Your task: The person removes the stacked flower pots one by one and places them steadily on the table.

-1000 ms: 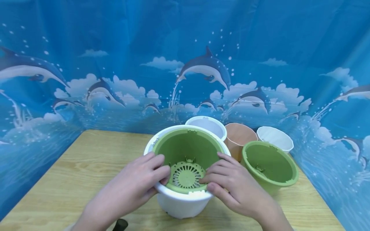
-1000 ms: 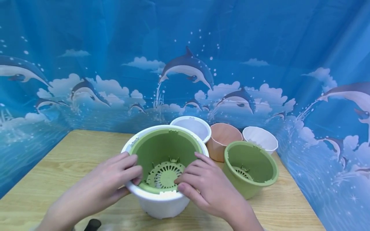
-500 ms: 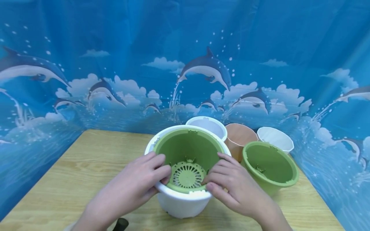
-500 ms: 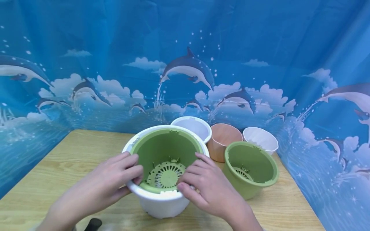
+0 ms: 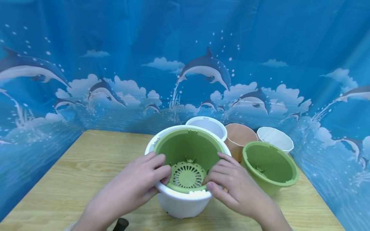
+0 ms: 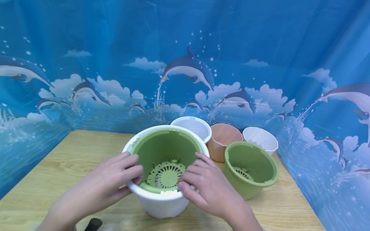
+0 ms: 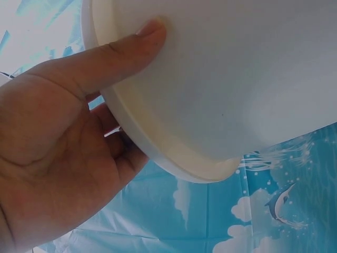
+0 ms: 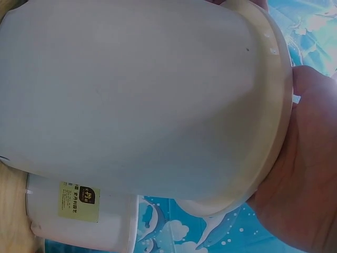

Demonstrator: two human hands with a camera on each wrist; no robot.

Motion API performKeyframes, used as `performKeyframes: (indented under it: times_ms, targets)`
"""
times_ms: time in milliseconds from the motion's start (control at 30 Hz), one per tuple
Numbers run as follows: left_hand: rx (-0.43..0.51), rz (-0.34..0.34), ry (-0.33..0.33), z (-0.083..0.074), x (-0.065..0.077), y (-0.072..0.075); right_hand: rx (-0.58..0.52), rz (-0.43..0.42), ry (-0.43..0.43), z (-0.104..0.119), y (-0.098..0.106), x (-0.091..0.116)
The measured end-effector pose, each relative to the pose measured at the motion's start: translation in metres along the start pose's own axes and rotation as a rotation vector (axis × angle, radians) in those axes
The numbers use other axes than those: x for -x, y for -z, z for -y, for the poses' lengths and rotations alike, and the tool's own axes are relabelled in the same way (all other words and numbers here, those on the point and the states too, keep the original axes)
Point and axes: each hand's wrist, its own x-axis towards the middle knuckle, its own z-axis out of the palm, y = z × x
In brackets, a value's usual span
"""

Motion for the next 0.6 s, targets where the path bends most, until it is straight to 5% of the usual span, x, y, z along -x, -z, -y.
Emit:
performKeyframes:
  times_ms: [333,600]
  targets:
    - [0.112,-0.002,-0.04,0.005,0.005,0.011,-0.01,-0.008,-0.002,0.0,0.002,0.001]
    - [0.094,-0.044,-0.061,0.005,0.007,0.016,-0.035,-0.005,0.005,0.0,0.001,0.001]
